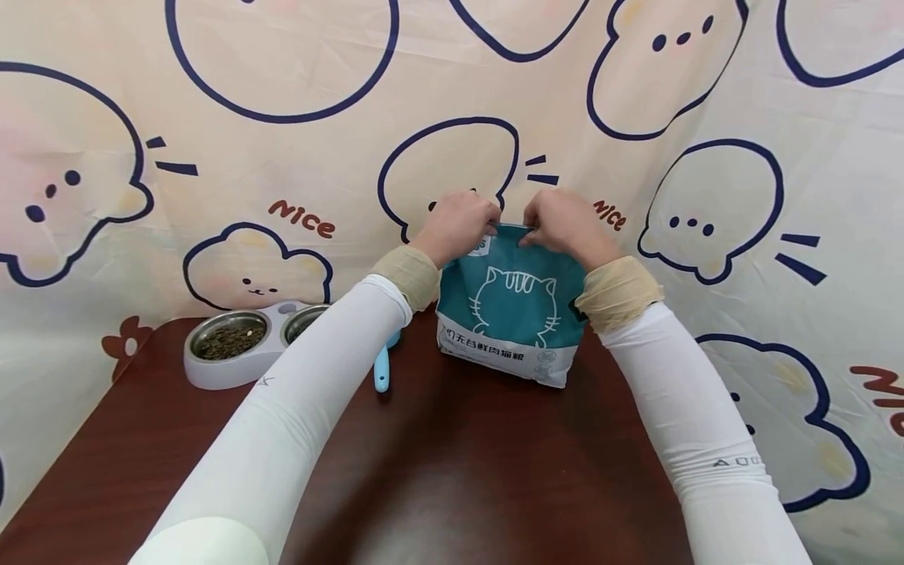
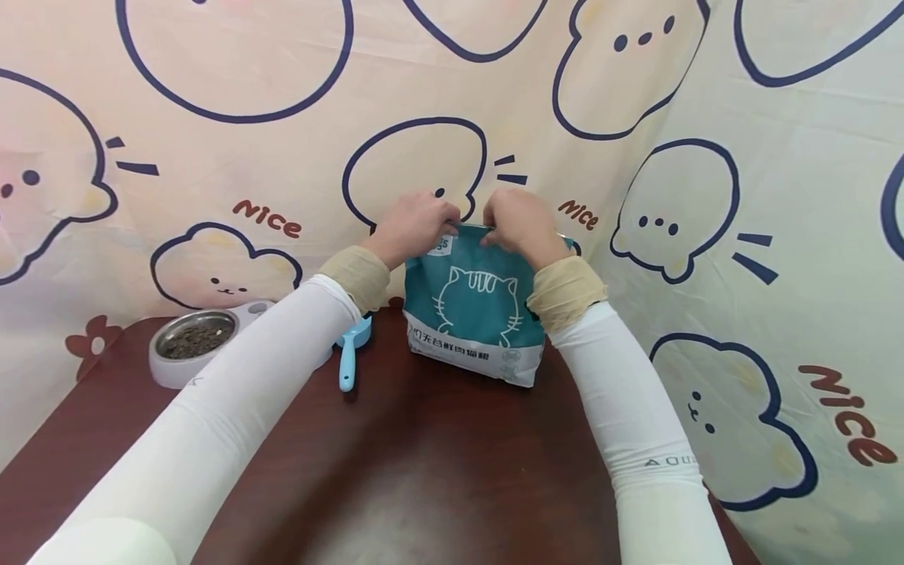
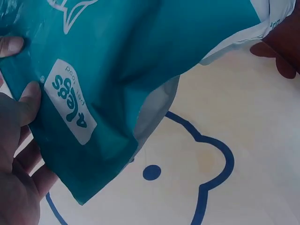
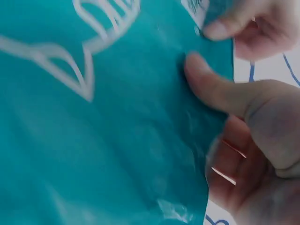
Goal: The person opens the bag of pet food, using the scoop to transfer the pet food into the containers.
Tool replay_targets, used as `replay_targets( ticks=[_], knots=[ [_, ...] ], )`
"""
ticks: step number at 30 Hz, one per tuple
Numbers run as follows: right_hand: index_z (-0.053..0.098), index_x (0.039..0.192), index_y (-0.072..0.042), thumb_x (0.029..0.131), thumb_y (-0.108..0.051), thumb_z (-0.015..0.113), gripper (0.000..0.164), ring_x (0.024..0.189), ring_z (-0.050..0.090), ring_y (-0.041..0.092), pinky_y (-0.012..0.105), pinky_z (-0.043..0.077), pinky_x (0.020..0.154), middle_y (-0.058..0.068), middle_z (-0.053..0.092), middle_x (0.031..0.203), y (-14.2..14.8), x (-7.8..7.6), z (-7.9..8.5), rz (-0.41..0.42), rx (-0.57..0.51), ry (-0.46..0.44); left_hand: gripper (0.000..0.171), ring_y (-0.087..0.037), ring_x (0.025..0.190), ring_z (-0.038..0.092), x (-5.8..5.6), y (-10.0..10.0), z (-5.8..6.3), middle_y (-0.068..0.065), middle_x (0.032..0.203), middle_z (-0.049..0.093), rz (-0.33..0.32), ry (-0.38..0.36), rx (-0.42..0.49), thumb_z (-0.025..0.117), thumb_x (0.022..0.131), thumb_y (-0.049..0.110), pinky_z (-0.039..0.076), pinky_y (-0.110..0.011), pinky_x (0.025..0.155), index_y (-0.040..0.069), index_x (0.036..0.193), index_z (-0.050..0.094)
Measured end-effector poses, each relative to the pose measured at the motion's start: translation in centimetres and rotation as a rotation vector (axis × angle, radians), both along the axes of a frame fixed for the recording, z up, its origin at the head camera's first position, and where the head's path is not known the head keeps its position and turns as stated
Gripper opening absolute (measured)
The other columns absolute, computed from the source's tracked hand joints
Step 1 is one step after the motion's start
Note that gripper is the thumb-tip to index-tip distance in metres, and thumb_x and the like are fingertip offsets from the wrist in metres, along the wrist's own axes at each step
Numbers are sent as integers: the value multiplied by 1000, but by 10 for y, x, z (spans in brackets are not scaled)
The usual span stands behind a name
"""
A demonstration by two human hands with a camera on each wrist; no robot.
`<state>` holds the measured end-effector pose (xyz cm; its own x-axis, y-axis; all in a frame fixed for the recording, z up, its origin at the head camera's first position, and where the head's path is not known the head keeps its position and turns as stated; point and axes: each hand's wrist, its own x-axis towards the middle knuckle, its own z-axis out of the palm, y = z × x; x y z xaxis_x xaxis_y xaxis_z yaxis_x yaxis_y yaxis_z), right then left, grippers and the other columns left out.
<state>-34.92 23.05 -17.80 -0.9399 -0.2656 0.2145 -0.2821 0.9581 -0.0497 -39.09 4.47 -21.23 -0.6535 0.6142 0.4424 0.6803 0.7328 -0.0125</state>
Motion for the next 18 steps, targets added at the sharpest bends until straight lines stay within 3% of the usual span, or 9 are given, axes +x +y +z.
replay_targets(
  ticks=[4,7,10,14,18],
  knots=[
    [80,101,-5,92,-23,79,20,86,68,30,44,59,83,16,77,98,-2,-12,-12,32,13,155,23,-24,94,70,-2,-2,1,-8,105,76,58,4,-28,65,102,28,59,-35,90,15,117,76],
    [80,100,-6,91,-23,79,19,85,69,29,43,59,81,14,77,97,-4,-22,-14,39,11,198,23,-24,94,69,-4,-5,3,-7,108,75,75,-32,-30,65,102,26,58,-37,90,14,119,74],
    [80,102,-8,91,-25,79,20,86,71,28,44,60,84,13,77,98,-7,-31,-11,57,-5,183,24,-22,95,68,-8,-7,4,-6,111,75,66,-39,-13,66,101,28,58,-38,91,15,120,74],
    [80,106,-9,91,-29,78,25,91,72,28,45,59,91,12,78,101,-10,-41,-6,79,-60,95,24,-21,92,68,-13,-5,2,-6,107,76,46,-9,59,66,101,31,58,-36,87,15,116,77],
    [79,106,-8,90,-29,79,26,95,69,28,45,57,94,13,77,102,-6,-44,-1,84,-104,10,24,-22,89,68,-14,0,-1,-7,103,77,73,13,97,65,101,31,58,-35,84,15,113,78]
  ],
)
